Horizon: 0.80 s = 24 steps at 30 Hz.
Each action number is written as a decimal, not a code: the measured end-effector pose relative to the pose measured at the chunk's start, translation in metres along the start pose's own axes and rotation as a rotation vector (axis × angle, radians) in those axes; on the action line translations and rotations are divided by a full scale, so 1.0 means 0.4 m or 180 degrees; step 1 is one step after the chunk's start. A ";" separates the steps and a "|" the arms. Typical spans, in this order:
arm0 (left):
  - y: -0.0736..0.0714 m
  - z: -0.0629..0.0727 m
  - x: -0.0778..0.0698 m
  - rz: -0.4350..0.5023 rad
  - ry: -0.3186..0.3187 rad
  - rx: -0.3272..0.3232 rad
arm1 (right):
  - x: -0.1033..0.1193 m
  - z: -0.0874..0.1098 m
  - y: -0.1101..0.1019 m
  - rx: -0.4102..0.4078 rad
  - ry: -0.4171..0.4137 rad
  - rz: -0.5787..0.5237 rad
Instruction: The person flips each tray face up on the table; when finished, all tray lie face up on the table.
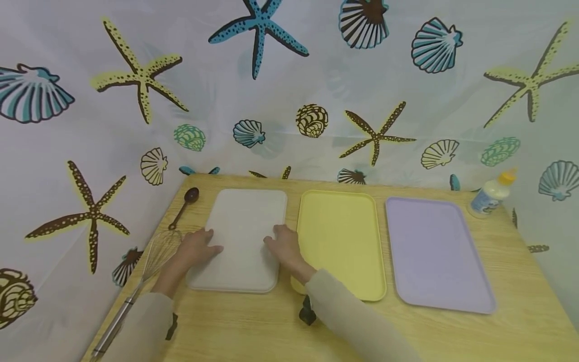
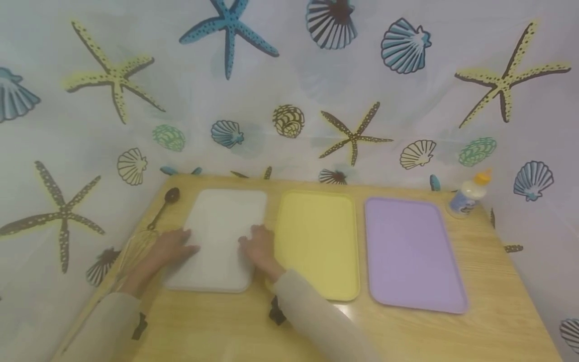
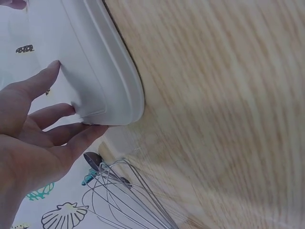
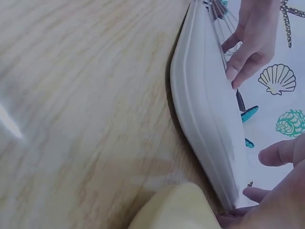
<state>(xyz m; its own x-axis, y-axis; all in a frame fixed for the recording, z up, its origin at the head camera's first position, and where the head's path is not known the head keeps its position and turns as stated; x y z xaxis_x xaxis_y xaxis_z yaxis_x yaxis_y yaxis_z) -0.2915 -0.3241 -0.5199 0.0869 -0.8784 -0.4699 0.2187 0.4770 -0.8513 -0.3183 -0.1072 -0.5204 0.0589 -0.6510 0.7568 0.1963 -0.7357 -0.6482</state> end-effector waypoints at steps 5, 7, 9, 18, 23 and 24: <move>-0.002 -0.004 0.015 0.0135 0.0000 -0.0063 | 0.019 0.000 -0.035 -0.0073 -0.0231 -0.0098; -0.007 0.000 0.016 0.0198 0.0000 -0.0071 | 0.030 -0.002 -0.049 -0.0090 -0.0345 0.0005; -0.014 0.004 0.013 0.0230 0.0007 -0.0065 | 0.037 -0.005 -0.058 -0.0060 -0.0412 0.0049; -0.010 0.009 0.009 0.0339 0.0012 0.0037 | 0.084 -0.015 -0.091 0.0158 -0.0671 0.0191; -0.007 0.009 0.006 0.0413 0.0087 0.0040 | 0.095 -0.015 -0.111 0.0172 -0.0748 0.0077; -0.006 0.010 0.005 0.0416 0.0113 0.0034 | 0.097 -0.015 -0.114 0.0173 -0.0760 0.0066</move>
<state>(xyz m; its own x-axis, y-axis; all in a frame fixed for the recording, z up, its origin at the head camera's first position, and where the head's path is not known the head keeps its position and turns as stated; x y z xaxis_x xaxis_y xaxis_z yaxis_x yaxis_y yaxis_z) -0.2880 -0.3272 -0.5178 0.0810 -0.8072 -0.5847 0.2181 0.5867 -0.7799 -0.3308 -0.0999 -0.4620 0.2919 -0.5984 0.7461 0.2446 -0.7074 -0.6631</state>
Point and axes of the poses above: each hand's wrist, its own z-axis away from the middle knuckle, its own y-axis out of the palm, x = y × z, the point moved 10 cm from there along -z, towards the middle knuckle, and after that the axes turned 8 degrees about z, right-handed, at the moved point
